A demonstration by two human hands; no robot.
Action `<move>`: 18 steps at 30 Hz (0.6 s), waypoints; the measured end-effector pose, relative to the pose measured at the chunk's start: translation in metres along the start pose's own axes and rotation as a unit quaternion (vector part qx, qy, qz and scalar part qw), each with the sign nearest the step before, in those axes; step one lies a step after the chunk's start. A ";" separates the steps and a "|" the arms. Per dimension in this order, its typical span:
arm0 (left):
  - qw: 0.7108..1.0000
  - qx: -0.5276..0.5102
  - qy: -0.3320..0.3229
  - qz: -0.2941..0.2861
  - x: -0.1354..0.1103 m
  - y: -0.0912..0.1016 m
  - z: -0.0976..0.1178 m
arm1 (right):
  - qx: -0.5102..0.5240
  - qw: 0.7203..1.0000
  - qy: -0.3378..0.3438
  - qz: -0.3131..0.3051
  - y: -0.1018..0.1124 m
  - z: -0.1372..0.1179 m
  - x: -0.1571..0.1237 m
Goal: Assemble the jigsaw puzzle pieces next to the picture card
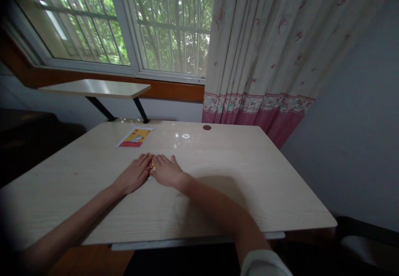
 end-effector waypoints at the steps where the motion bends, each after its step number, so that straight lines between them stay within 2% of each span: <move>1: 1.000 0.001 -0.006 0.002 0.002 0.002 0.009 | -0.001 1.000 -0.005 -0.005 0.002 0.005 -0.006; 7: 0.999 -0.013 -0.029 0.012 0.017 0.016 0.065 | 0.001 0.999 -0.046 -0.015 0.021 0.034 -0.045; 13: 0.999 -0.024 -0.018 0.012 0.035 0.028 0.116 | -0.013 0.995 -0.086 -0.044 0.045 0.065 -0.080; 18: 0.998 -0.042 -0.018 0.036 0.052 0.033 0.144 | -0.024 0.994 -0.099 -0.046 0.064 0.085 -0.099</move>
Point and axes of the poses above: each hand's wrist, its own x-axis towards the middle knuckle, its own y-axis out of the back of the hand, z = x × y, the point moved 8 cm from there along x, towards the middle knuckle, and after that the axes turned 15 degrees about x, right-handed, at the moved point
